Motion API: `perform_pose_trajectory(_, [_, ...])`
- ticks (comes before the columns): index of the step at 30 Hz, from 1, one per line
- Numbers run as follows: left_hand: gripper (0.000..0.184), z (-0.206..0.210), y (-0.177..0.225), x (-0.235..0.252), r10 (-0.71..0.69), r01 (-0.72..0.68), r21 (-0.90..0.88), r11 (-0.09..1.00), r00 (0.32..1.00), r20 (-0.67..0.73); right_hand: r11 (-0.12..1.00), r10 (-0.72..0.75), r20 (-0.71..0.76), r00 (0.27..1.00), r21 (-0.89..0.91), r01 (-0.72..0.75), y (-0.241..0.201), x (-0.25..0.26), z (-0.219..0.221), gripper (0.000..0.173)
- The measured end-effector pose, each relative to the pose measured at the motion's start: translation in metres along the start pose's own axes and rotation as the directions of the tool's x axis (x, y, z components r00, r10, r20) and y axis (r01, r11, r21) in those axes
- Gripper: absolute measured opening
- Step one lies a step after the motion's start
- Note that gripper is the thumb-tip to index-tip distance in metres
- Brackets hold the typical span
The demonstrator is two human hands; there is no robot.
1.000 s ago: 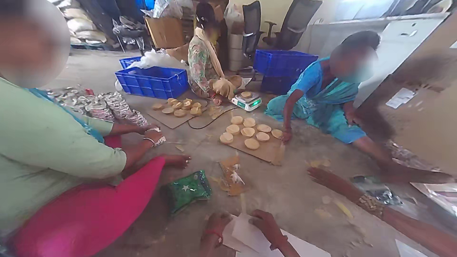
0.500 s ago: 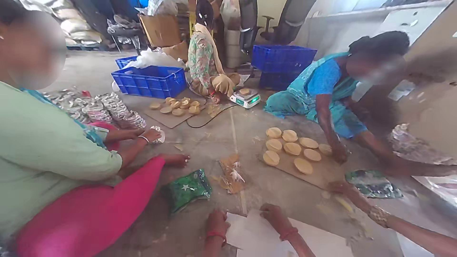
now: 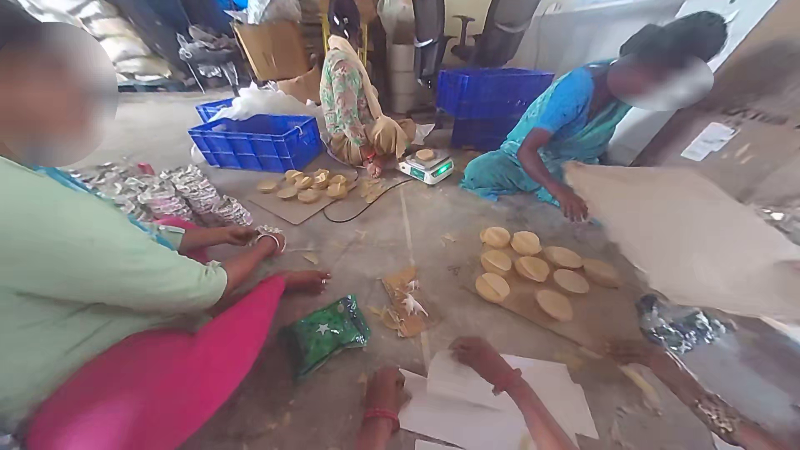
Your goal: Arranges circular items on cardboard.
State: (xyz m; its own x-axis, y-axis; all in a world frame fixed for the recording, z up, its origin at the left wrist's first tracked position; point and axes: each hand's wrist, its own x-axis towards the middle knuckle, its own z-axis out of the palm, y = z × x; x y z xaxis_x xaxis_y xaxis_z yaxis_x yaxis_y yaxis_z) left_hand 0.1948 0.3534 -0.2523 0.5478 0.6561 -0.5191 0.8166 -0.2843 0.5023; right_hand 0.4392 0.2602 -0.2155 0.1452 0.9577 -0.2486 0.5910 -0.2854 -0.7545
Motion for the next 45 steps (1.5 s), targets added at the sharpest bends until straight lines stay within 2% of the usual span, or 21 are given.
perform_pose_trajectory(2, [0.051,0.001,-0.002,0.000,-0.029,0.025,-0.083,0.996,0.999,-0.038,0.999,-0.033,0.172,0.985,-0.011,0.036,-0.007,-0.003,0.015,0.023])
perform_pose_trajectory(3, [0.055,0.002,-0.001,0.000,-0.044,0.039,-0.103,0.994,0.998,-0.050,0.999,-0.023,0.211,0.977,-0.024,0.029,-0.009,-0.004,0.025,0.024])
perform_pose_trajectory(8, [0.054,0.004,-0.005,0.001,-0.055,0.043,-0.118,0.992,0.993,-0.103,0.988,0.136,0.044,0.990,-0.074,-0.133,-0.006,0.001,0.079,0.027])
perform_pose_trajectory(14, [0.058,-0.001,-0.003,-0.002,-0.090,0.079,-0.151,0.985,0.994,-0.068,0.974,0.210,-0.049,0.977,-0.073,-0.213,-0.010,-0.010,0.092,0.031])
perform_pose_trajectory(20, [0.059,-0.002,-0.007,-0.001,-0.107,0.097,-0.207,0.974,0.994,-0.037,0.984,0.168,-0.115,0.979,-0.047,-0.174,-0.007,-0.024,0.104,0.035])
perform_pose_trajectory(29, [0.052,-0.003,-0.016,0.000,-0.126,0.103,-0.293,0.951,0.990,-0.060,0.998,-0.030,-0.189,0.981,-0.065,0.017,0.000,-0.015,0.120,0.035])
perform_pose_trajectory(34, [0.058,-0.003,-0.016,-0.001,-0.178,0.146,-0.338,0.930,0.982,-0.066,0.996,-0.026,-0.132,0.991,-0.088,0.014,-0.006,-0.009,0.118,0.036])
perform_pose_trajectory(40, [0.055,-0.003,-0.019,0.000,-0.157,0.125,-0.323,0.938,0.985,-0.073,0.974,-0.114,-0.079,0.990,-0.205,0.096,-0.003,-0.002,0.115,0.036])
perform_pose_trajectory(45, [0.054,-0.003,-0.020,0.002,-0.180,0.152,-0.328,0.932,0.982,-0.057,0.956,-0.067,-0.090,0.994,-0.292,0.038,-0.004,-0.002,0.120,0.043])
